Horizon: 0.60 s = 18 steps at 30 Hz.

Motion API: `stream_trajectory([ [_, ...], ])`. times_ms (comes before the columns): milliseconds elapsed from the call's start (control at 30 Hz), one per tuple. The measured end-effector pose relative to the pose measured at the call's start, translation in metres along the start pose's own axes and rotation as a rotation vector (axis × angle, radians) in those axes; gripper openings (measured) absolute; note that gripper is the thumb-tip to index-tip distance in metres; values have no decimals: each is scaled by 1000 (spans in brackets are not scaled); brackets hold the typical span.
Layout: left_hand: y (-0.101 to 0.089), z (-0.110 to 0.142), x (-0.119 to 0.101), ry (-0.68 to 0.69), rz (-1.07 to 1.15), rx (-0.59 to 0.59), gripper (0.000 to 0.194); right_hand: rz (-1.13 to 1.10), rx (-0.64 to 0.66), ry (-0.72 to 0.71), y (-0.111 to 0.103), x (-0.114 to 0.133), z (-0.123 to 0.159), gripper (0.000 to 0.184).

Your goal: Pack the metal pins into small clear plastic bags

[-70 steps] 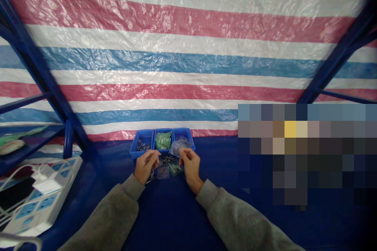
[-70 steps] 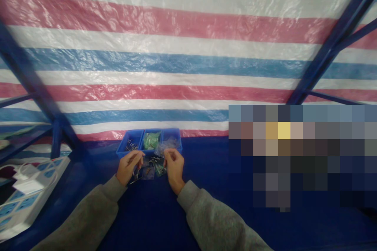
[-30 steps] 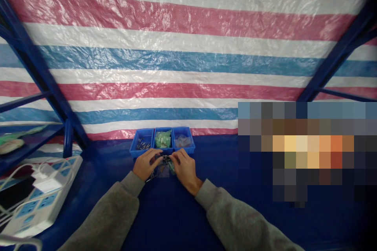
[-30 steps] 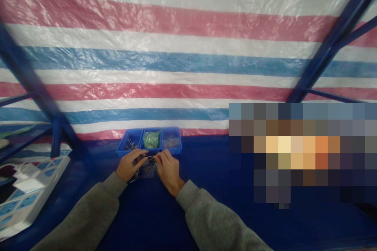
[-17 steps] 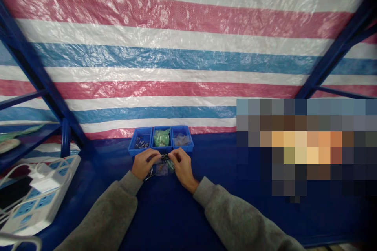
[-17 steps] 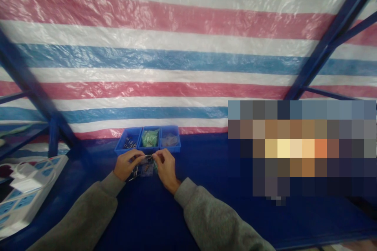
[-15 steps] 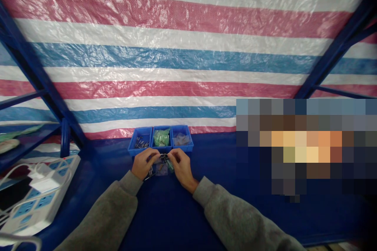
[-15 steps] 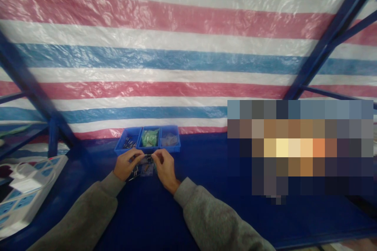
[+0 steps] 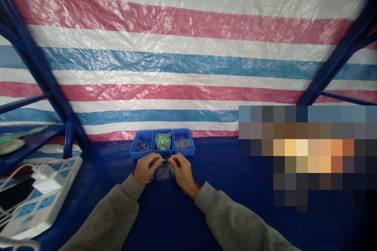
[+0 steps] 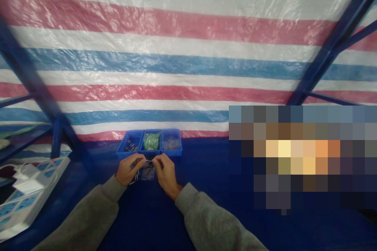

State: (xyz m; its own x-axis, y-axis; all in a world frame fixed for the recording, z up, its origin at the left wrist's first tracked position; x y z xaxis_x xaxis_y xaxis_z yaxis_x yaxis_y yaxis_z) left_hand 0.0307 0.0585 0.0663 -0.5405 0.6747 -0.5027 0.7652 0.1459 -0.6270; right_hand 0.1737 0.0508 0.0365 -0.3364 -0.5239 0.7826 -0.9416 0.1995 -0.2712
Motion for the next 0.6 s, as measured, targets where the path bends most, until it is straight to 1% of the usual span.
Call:
stream_trajectory([
  [133,4,1,-4,54,-12,24,15,23,3,-5,0,-1,0,25],
  [267,2,2,-7,119,-37,-9,17,29,14,-4,1,-1,-1,27],
  [333,1,1,-6,113,-64,-25,19,8,26,-7,2,1,-1,23],
  [433,1,1,-4,80,-116,-18,23,-9,65,-31,4,7,0,18],
  [600,3,2,-1,37,-149,0,36,7,101,-71,7,11,1,18],
])
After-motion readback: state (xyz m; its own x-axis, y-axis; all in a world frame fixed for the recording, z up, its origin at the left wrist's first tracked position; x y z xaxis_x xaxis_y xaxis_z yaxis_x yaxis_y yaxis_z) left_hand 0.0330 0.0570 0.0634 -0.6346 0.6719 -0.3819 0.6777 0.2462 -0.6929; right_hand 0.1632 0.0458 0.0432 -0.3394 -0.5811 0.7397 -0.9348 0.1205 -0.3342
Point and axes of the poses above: each hand's wrist, its own z-axis away from the middle knuckle, its own y-axis out of the palm, x = y × z, the point moved 8 cm from there along -z, towards the middle knuckle, and after that the axes turned 3 degrees about z, right-handed, at the moved point
